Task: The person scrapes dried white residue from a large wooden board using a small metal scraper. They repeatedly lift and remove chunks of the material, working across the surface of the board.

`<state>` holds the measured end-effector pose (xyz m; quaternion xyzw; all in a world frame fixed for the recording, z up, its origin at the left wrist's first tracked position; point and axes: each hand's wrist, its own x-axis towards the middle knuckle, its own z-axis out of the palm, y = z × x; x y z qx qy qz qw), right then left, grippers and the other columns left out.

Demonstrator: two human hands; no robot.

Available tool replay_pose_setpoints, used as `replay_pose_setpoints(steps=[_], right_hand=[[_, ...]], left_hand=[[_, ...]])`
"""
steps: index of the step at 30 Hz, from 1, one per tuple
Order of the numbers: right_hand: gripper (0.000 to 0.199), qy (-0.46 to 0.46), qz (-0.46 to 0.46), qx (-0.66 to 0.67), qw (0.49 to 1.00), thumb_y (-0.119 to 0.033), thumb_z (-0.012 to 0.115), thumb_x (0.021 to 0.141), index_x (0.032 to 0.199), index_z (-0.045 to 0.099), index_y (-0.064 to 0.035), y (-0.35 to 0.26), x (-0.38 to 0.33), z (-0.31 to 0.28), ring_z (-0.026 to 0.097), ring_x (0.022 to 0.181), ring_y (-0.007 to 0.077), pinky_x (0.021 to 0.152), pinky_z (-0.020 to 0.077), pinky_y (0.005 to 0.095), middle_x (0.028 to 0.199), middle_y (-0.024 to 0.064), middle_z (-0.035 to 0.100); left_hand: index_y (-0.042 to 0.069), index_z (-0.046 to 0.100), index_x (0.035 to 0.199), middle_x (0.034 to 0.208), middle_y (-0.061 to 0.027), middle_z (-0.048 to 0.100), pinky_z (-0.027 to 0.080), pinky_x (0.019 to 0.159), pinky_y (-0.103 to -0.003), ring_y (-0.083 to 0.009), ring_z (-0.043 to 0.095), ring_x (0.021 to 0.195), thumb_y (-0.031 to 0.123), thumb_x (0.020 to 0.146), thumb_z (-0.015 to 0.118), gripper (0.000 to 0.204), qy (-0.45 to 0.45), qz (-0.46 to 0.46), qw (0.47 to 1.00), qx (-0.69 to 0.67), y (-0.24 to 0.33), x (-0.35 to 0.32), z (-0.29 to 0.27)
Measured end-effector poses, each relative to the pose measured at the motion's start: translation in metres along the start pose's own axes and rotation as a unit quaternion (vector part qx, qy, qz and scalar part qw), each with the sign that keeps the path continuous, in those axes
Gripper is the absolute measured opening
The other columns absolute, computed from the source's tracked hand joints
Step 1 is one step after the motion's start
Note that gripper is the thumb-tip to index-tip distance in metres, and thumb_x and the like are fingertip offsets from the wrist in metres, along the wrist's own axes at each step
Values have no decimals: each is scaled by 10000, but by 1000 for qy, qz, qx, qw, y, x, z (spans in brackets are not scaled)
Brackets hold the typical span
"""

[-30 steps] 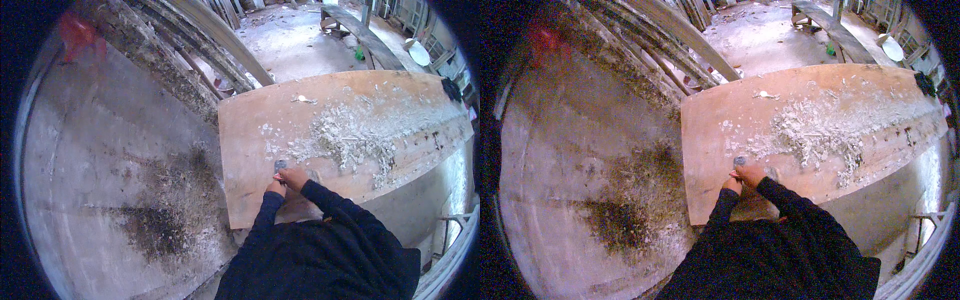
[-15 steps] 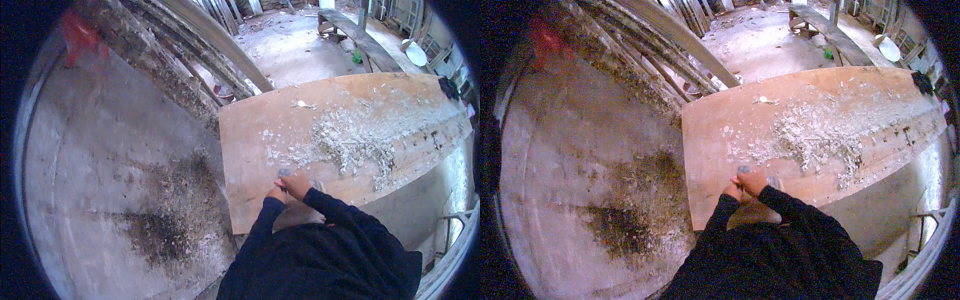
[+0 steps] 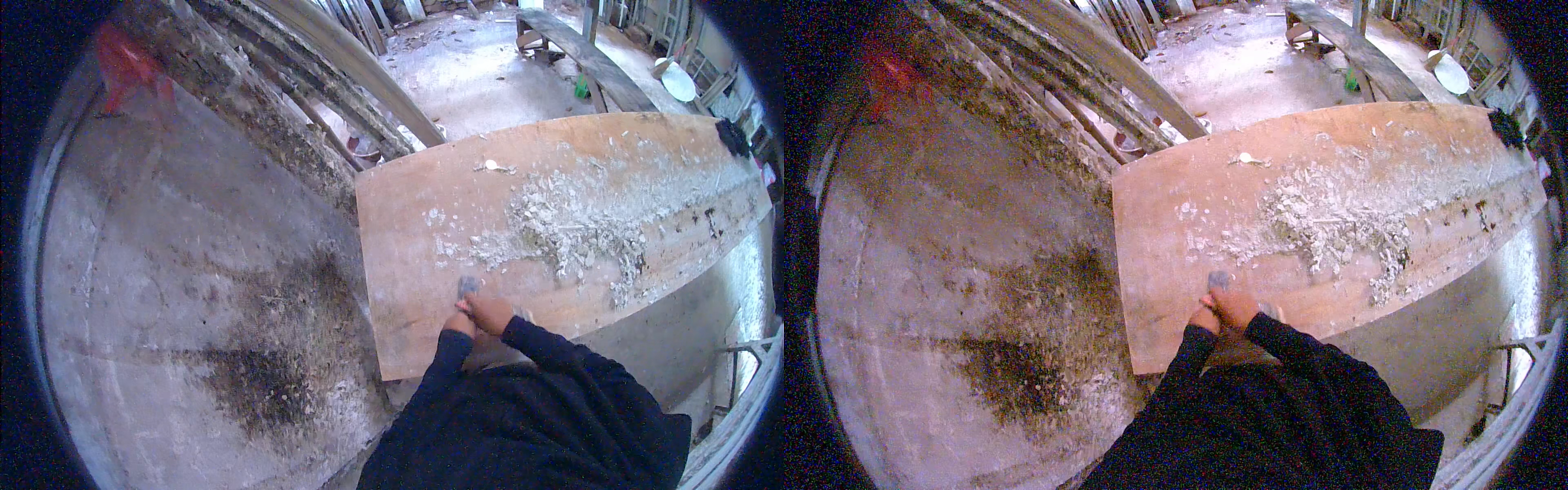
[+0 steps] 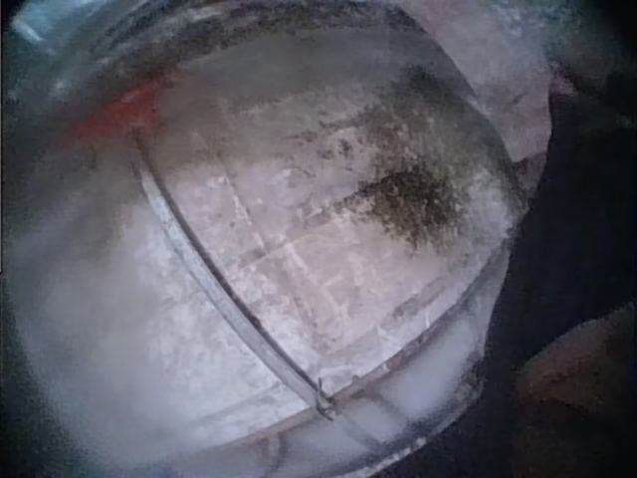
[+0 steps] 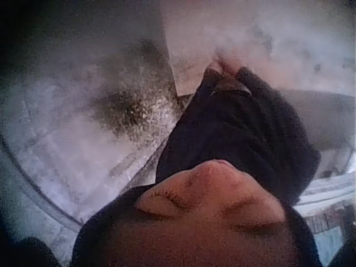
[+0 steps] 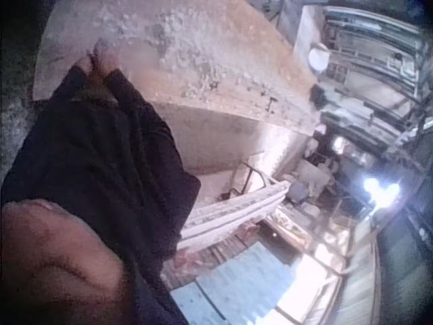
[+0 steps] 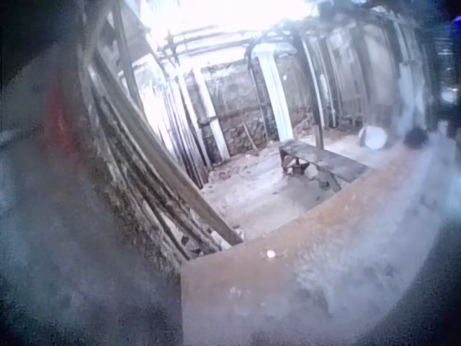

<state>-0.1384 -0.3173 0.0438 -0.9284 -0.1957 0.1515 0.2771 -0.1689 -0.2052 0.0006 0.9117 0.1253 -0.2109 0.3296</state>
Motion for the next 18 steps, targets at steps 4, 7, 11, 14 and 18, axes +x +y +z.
replay_pose_setpoints(steps=[4,7,11,14,18], right_hand=[[240,10,-53,-31,998,-326,492,823,882,489,-94,3,22,-17,585,673,364,540,435,478,747,175,600],[240,17,-58,-32,998,-331,495,824,873,500,-97,9,6,-15,585,693,358,557,435,477,739,183,596],[257,71,-25,26,997,-344,495,824,860,523,-91,16,3,7,578,746,363,619,442,471,750,173,596],[244,32,-27,30,999,-315,488,828,858,531,-77,6,15,-25,572,724,381,605,435,486,756,174,594],[196,131,-60,118,982,-263,486,836,837,527,-72,10,21,-45,563,705,393,589,435,471,765,181,591]], left_hand=[[69,580,992,943,-222,591,456,760,-452,-383,563,893,297,800,479,315,-15,-41,999,22,-7,30,3],[67,594,965,925,-227,594,459,747,-454,-387,568,876,271,793,491,286,21,-24,999,-34,7,16,-3],[99,556,1067,901,-229,595,456,734,-454,-381,570,863,323,828,442,346,-18,-50,998,28,12,26,-2],[125,489,1171,906,-230,592,454,740,-451,-384,568,861,331,848,419,390,-27,-60,997,41,12,31,-3],[144,439,1235,962,-233,578,445,772,-432,-387,560,879,333,849,421,429,39,59,997,-24,-4,23,-7]])
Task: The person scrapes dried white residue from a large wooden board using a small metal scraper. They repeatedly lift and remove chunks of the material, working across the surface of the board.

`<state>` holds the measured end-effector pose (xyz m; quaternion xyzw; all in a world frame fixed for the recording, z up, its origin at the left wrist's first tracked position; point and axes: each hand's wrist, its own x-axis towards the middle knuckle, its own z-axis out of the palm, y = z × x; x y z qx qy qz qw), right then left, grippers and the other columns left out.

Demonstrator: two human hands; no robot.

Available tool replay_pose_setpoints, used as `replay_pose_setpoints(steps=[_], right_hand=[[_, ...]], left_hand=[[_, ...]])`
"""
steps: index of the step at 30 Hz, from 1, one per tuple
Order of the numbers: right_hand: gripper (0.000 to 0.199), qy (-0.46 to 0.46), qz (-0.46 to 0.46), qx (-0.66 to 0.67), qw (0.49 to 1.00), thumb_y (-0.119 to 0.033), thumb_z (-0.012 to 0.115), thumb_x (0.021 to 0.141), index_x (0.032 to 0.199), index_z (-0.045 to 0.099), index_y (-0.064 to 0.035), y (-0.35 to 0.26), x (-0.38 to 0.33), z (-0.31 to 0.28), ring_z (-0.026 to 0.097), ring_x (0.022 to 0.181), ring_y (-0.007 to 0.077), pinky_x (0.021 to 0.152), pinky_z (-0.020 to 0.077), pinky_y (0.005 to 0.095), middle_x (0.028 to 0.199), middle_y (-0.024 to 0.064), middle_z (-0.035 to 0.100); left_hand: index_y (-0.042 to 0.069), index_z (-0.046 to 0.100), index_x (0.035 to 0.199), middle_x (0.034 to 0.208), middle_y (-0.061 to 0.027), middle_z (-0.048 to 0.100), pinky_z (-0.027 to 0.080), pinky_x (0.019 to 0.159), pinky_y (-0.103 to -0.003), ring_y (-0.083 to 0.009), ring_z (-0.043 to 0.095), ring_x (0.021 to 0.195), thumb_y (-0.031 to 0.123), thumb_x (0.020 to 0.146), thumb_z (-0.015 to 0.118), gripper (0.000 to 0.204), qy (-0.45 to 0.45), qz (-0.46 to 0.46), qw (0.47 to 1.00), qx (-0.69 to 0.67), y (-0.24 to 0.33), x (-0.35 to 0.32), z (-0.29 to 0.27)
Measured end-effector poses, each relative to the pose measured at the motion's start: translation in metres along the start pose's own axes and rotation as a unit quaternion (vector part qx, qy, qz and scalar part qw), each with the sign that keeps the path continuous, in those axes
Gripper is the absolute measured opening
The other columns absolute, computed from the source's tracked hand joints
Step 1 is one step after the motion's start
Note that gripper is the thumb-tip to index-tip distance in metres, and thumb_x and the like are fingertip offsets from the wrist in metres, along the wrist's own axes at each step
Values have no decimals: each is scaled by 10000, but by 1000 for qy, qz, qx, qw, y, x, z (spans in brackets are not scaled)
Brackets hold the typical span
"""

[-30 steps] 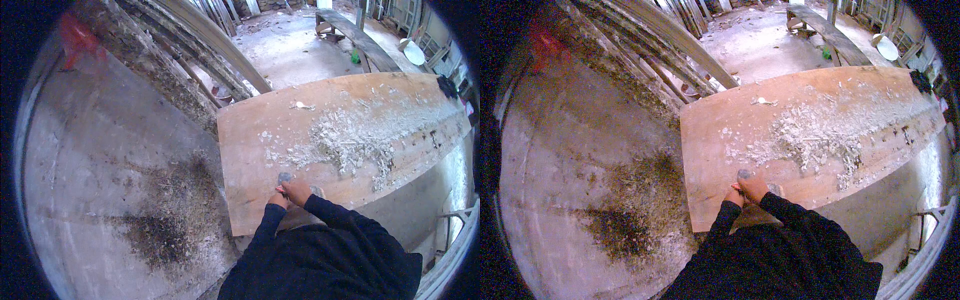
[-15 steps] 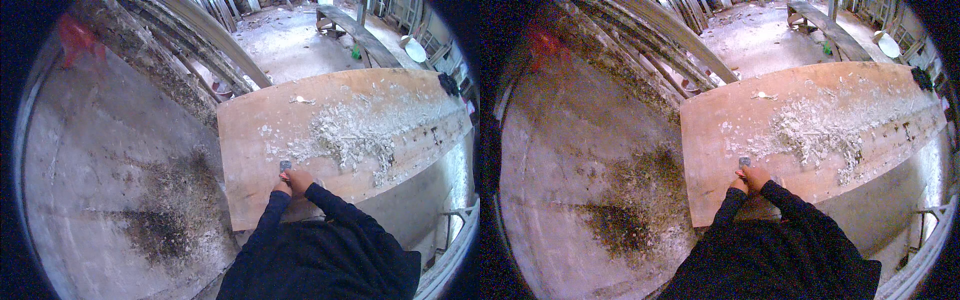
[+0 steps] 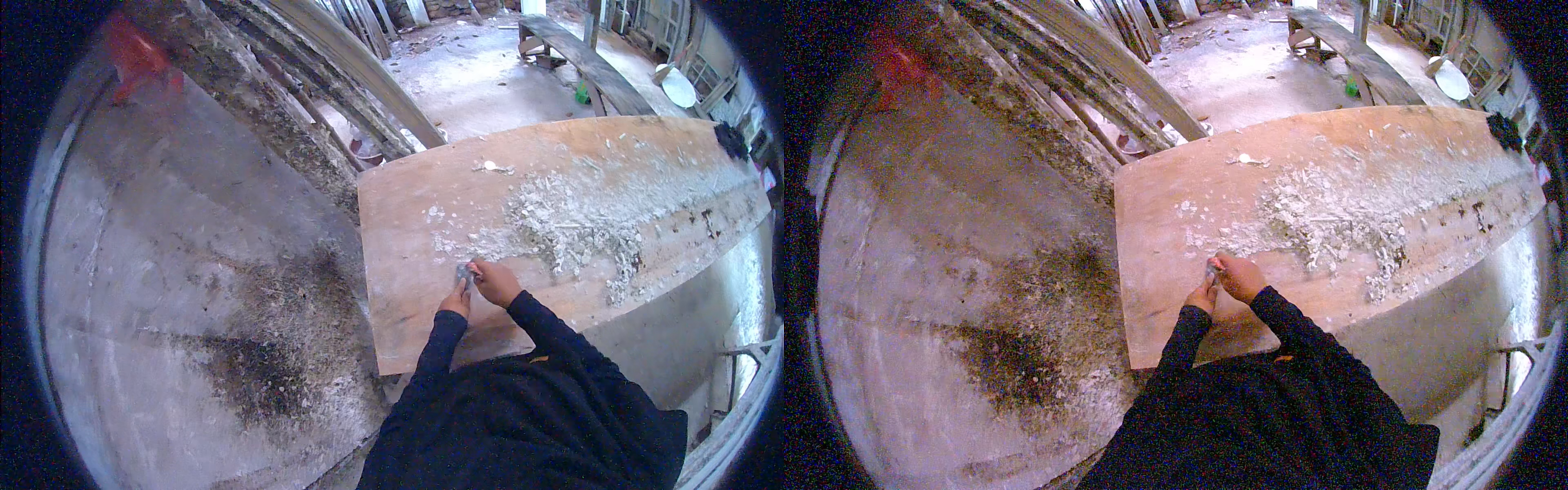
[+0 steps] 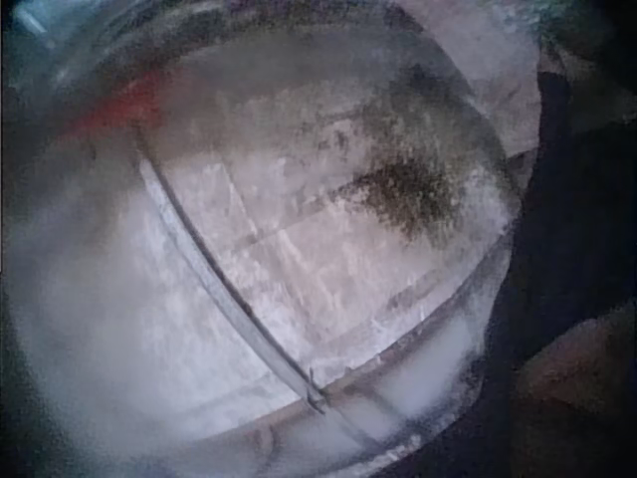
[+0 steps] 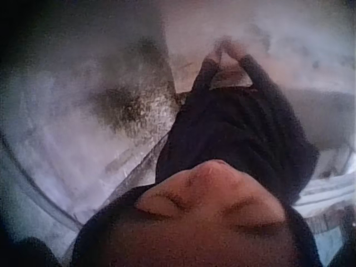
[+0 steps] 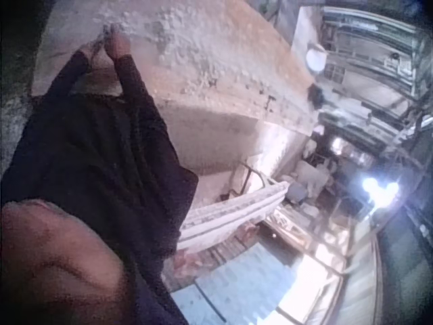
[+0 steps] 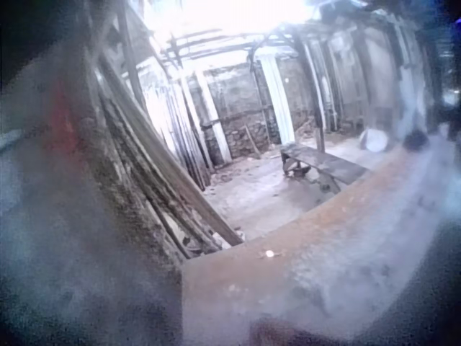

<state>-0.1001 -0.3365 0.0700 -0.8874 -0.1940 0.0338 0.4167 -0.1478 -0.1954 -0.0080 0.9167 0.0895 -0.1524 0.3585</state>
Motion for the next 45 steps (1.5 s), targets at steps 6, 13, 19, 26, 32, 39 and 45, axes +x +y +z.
replay_pose_setpoints(steps=[6,13,19,26,32,39,45], right_hand=[[310,96,29,168,981,-357,487,857,867,560,-56,-1,3,-26,566,684,273,631,447,352,774,147,574],[283,-46,99,278,954,-320,620,798,879,618,-48,15,29,32,567,593,109,481,470,260,708,39,603],[246,138,96,211,963,-271,664,761,790,620,-31,85,65,-14,570,571,106,517,460,247,643,23,606],[231,335,98,-17,937,-274,615,790,743,610,-48,54,38,-71,598,599,189,539,444,285,683,85,616],[178,225,31,69,971,-204,640,777,769,620,-26,17,11,-24,595,678,188,607,454,281,748,93,622],[141,157,24,78,984,-173,633,779,790,626,-32,11,-32,-35,580,680,179,612,444,286,762,88,613],[125,117,51,78,989,-158,631,770,774,620,-33,1,-44,-39,569,666,218,598,443,297,732,96,591]], left_hand=[[153,359,1304,1060,-238,552,438,805,-378,-361,560,941,350,831,462,523,27,22,998,-52,-32,-62,-28],[88,329,1316,1031,-209,578,446,782,-340,-292,589,893,304,786,551,614,36,-116,973,-195,-61,-91,-44],[53,419,1249,847,-110,618,477,614,-301,-181,608,640,276,765,590,560,59,-58,987,-137,-50,-96,-48],[45,484,1176,790,-116,619,479,562,-335,-200,615,613,286,753,598,500,11,-169,960,-223,-32,-99,-51],[190,443,1237,814,-266,570,451,654,-469,-398,571,697,284,812,455,436,50,-59,997,-5,-37,-30,-33],[258,398,1271,793,-268,572,448,679,-479,-408,570,721,279,830,403,441,25,-99,993,56,-16,-9,-32],[239,451,1237,892,-251,584,452,742,-450,-398,574,801,267,806,436,432,49,-78,995,31,-14,25,-46]])
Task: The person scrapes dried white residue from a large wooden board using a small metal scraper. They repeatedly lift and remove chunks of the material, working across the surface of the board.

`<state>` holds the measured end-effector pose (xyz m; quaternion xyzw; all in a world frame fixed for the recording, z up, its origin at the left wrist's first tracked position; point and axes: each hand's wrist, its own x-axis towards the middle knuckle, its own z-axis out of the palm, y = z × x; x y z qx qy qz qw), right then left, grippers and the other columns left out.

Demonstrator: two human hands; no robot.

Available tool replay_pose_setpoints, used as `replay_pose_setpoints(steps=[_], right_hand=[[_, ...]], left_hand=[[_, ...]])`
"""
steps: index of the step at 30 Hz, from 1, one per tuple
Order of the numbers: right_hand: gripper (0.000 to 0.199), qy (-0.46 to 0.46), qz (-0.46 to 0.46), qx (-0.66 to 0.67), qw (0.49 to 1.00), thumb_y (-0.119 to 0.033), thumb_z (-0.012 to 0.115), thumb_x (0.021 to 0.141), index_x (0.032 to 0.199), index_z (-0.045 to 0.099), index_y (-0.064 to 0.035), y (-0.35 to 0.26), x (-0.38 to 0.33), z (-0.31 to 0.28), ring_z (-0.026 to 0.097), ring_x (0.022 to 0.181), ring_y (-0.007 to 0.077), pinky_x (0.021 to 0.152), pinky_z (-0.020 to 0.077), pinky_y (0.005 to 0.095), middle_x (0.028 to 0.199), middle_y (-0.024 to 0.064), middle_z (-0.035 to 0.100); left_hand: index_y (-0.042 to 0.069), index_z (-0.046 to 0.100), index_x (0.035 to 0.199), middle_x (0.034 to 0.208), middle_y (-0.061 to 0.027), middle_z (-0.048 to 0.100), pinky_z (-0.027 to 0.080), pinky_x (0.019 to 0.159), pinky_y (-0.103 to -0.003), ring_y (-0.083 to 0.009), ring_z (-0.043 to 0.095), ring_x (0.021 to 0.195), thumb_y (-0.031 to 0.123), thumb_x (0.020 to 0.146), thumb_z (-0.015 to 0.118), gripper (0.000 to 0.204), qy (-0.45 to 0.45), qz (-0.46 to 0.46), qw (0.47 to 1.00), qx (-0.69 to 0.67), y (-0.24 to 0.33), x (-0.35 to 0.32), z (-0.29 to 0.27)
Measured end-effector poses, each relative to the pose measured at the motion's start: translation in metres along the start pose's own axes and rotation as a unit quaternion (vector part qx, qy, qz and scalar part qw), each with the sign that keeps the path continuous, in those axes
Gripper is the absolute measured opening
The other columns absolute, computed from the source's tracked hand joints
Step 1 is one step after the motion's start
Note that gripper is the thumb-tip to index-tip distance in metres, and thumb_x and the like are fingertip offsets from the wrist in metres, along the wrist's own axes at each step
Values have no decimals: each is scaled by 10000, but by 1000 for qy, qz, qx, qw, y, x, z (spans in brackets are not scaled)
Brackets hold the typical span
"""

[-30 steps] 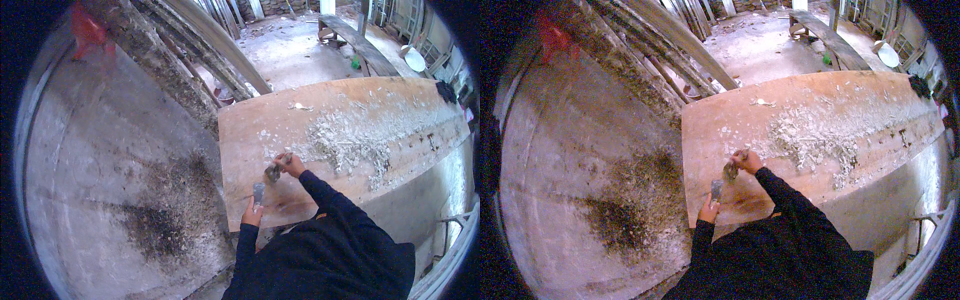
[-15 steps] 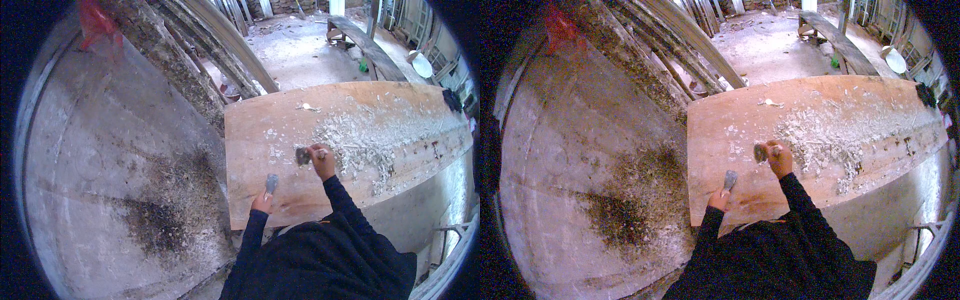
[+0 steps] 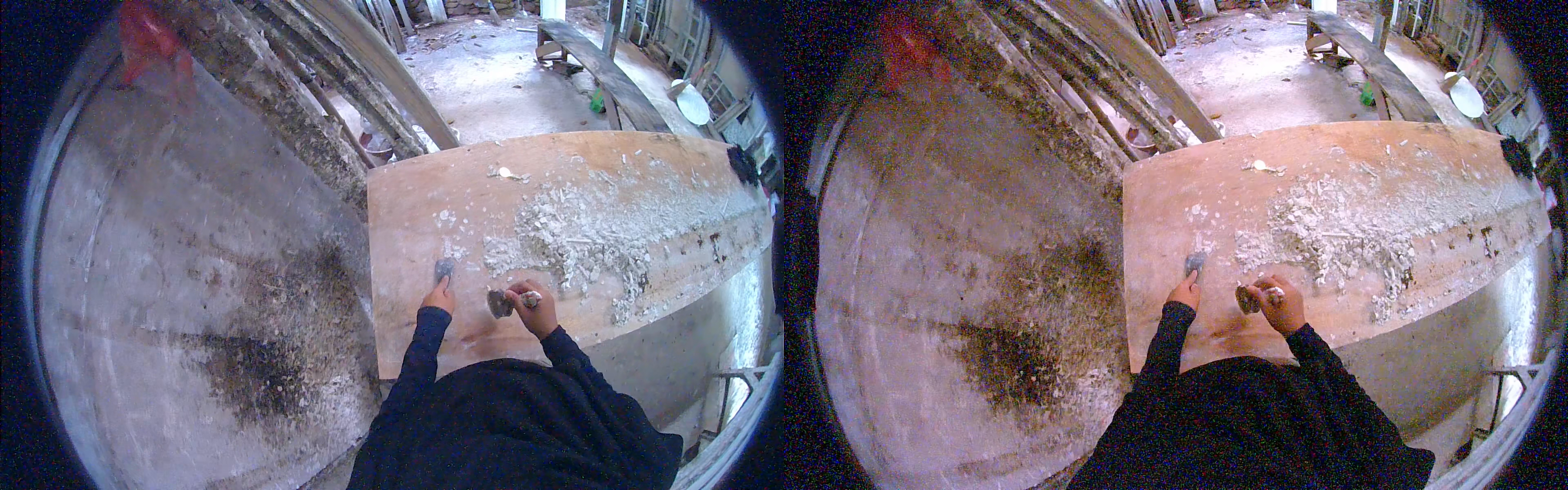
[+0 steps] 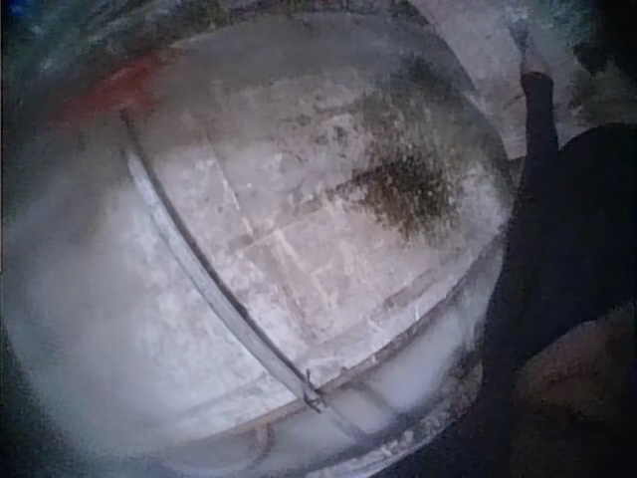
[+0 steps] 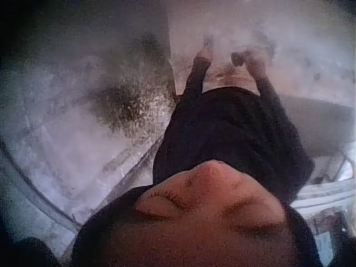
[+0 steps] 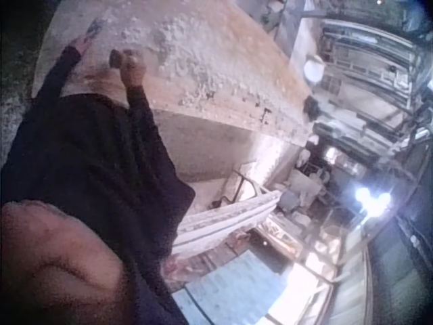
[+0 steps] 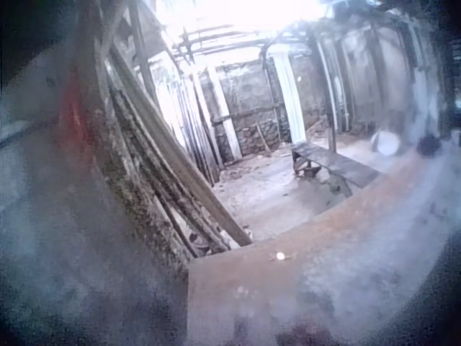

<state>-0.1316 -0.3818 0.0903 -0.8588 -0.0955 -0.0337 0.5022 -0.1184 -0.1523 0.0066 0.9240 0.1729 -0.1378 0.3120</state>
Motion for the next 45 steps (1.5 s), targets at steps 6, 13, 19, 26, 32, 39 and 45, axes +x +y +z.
replay_pose_setpoints(steps=[6,13,19,26,32,39,45], right_hand=[[127,-26,-30,1,999,-170,633,765,774,615,-44,-3,6,-7,567,664,229,595,444,313,725,89,581],[122,-32,-54,-15,998,-177,632,762,783,617,-57,-13,11,-1,565,649,240,579,448,314,711,88,571],[175,-58,-42,-23,997,-289,593,794,810,611,-116,-9,8,-5,586,654,285,557,465,346,768,91,585],[173,-42,-73,-10,996,-281,589,797,824,608,-111,-8,9,-3,579,640,283,550,462,350,761,89,581],[170,-52,-62,-18,997,-291,583,797,806,613,-124,-4,6,-7,577,619,274,539,463,350,753,84,582],[172,-48,-73,-13,996,-298,581,798,809,614,-130,-5,6,-9,579,626,266,540,464,347,735,78,580],[148,-64,-64,-15,996,-252,600,787,801,616,-106,-11,7,-14,579,636,259,550,461,332,727,82,579]], left_hand=[[217,460,1236,916,-243,587,448,772,-428,-373,574,856,250,767,460,471,-61,-35,997,12,8,-49,-15],[211,460,1236,927,-225,595,449,791,-423,-375,572,860,259,761,471,477,-59,-13,997,42,12,-20,-22],[162,486,1211,971,-218,581,445,784,-421,-368,562,885,261,766,478,456,-83,-31,995,35,15,-31,-25],[191,492,1206,959,-215,585,446,775,-417,-366,567,870,278,779,491,436,-17,6,1000,-7,1,-29,-7],[222,457,1237,965,-207,588,446,784,-411,-361,569,870,288,785,494,459,-42,-21,999,7,6,-32,-4],[219,440,1250,946,-215,591,450,772,-421,-369,573,848,279,789,485,466,-20,-20,1000,-2,3,-35,6],[203,444,1244,935,-237,585,450,767,-434,-392,566,849,270,785,481,466,9,-20,1000,-4,15,-7,3]])
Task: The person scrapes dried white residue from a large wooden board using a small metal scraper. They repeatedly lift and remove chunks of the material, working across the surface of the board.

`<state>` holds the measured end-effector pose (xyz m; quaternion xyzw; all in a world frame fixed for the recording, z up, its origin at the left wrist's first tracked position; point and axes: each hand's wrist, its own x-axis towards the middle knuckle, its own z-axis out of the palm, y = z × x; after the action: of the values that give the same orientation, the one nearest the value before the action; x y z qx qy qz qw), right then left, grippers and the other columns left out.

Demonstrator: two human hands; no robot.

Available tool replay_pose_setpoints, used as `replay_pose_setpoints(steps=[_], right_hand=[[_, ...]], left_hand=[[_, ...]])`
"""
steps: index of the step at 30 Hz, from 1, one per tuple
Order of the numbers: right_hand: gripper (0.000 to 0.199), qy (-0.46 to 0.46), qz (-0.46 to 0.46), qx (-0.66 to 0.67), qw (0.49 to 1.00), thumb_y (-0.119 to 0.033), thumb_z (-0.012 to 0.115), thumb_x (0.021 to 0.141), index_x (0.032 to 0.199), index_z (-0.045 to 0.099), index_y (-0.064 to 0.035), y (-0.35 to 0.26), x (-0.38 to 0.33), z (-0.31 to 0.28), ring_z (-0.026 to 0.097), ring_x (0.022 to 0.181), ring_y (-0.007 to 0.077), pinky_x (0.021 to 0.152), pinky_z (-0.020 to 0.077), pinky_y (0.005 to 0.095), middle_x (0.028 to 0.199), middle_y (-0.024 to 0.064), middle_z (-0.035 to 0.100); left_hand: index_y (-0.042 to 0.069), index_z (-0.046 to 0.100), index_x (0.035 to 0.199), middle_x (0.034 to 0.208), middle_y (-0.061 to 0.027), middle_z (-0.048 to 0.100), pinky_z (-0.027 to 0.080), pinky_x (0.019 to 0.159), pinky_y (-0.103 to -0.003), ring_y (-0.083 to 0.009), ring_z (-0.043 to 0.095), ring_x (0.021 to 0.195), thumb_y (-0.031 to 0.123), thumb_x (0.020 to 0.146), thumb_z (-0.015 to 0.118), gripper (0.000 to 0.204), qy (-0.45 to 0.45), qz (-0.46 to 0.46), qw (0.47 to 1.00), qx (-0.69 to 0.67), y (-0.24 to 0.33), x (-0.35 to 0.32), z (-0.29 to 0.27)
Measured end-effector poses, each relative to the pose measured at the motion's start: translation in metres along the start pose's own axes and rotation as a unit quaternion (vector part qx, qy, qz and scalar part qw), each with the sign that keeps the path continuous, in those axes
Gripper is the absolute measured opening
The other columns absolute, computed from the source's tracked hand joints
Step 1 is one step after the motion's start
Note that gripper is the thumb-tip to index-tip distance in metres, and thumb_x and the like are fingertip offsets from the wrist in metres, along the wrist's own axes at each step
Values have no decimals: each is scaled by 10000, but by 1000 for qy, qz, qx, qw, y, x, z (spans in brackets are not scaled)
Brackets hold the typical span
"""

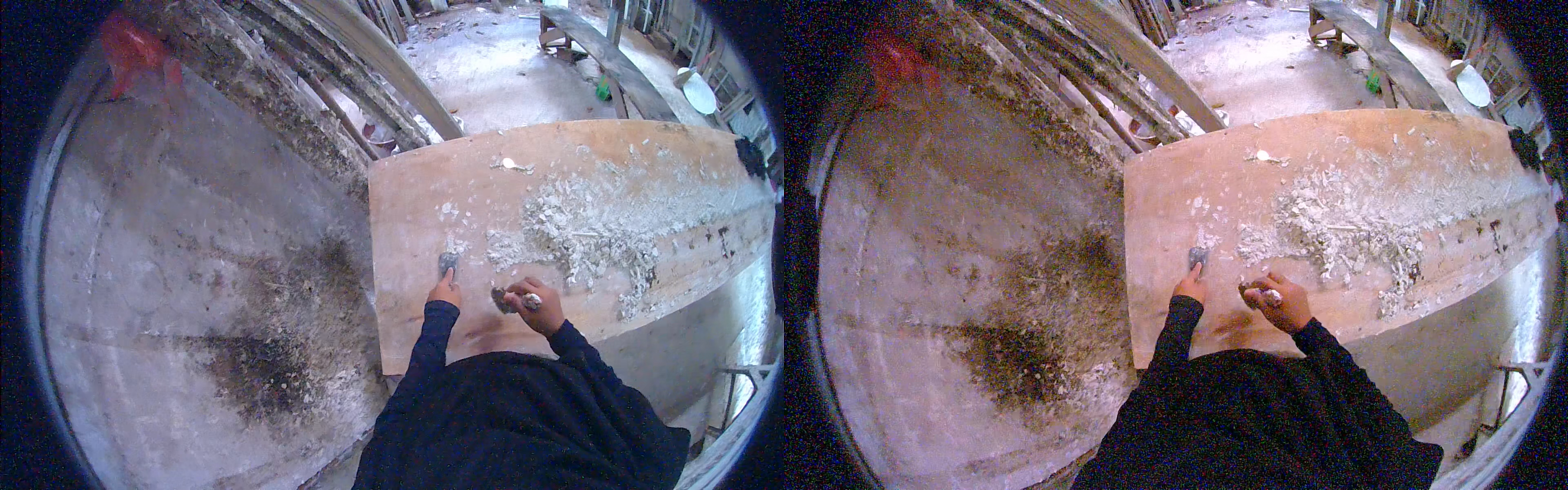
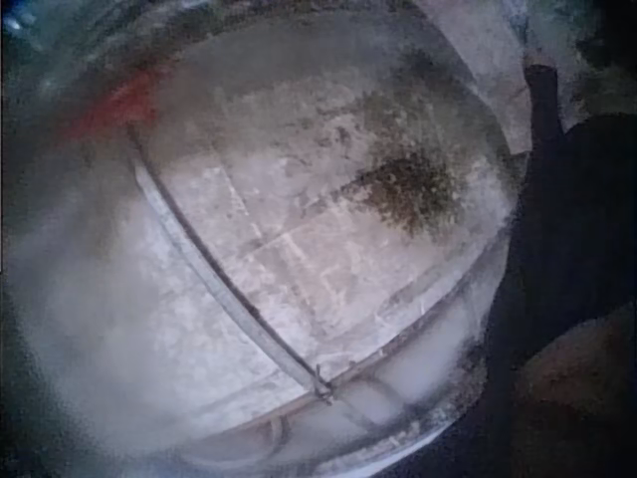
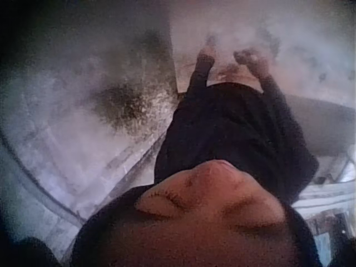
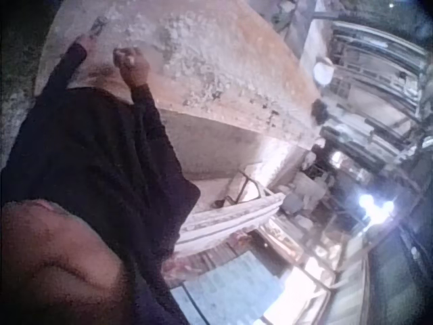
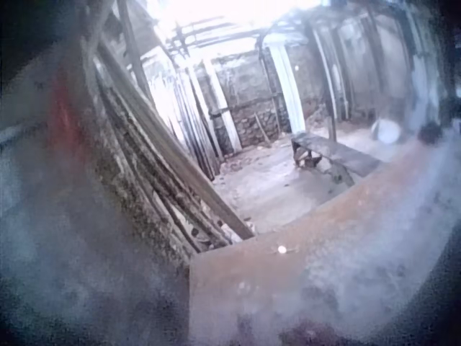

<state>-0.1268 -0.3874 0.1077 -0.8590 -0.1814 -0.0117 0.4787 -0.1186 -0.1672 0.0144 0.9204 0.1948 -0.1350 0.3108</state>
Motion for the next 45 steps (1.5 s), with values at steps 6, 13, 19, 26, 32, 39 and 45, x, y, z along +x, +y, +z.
replay_pose_setpoints(steps=[6,13,19,26,32,39,45], right_hand=[[179,12,-6,-8,1000,-294,589,798,806,617,-117,5,-3,1,585,631,272,528,462,338,741,81,579],[177,21,-26,-14,999,-302,592,794,817,617,-128,3,1,7,584,605,271,516,465,343,744,76,579],[137,-3,19,-14,1000,-229,616,776,810,613,-96,1,-2,8,581,634,260,552,460,328,736,86,583],[173,34,-6,-9,999,-308,594,793,808,614,-136,4,-6,9,577,596,280,511,462,350,721,88,573],[186,12,19,-16,1000,-313,595,791,814,615,-130,6,-6,5,581,623,284,523,464,360,728,93,577],[193,22,-7,-22,999,-320,588,795,809,618,-130,0,-5,6,576,606,281,512,459,355,727,89,581],[179,14,7,-9,1000,-302,586,800,796,612,-125,-4,0,4,573,599,279,508,457,352,719,84,577]], left_hand=[[201,434,1254,958,-237,579,444,785,-437,-389,563,866,286,788,461,475,-63,-9,997,32,-7,-21,-6],[197,438,1252,931,-227,588,452,760,-436,-383,573,841,268,777,480,482,-28,35,999,16,-8,-5,-6],[192,462,1232,919,-233,585,455,735,-439,-392,572,815,283,785,474,456,-29,-1,999,15,-11,-17,2],[197,437,1250,886,-250,584,451,736,-450,-398,569,814,273,805,456,452,-23,19,1000,7,-8,-12,-1],[205,432,1256,905,-246,585,449,751,-435,-387,571,825,278,797,468,466,-21,4,1000,11,-5,-15,-9],[207,432,1255,929,-238,584,448,770,-423,-378,570,849,268,795,481,466,-58,10,998,10,-13,-20,-3],[203,446,1245,938,-234,584,451,769,-417,-374,571,853,277,788,491,464,-30,26,999,2,-13,-11,-6]])
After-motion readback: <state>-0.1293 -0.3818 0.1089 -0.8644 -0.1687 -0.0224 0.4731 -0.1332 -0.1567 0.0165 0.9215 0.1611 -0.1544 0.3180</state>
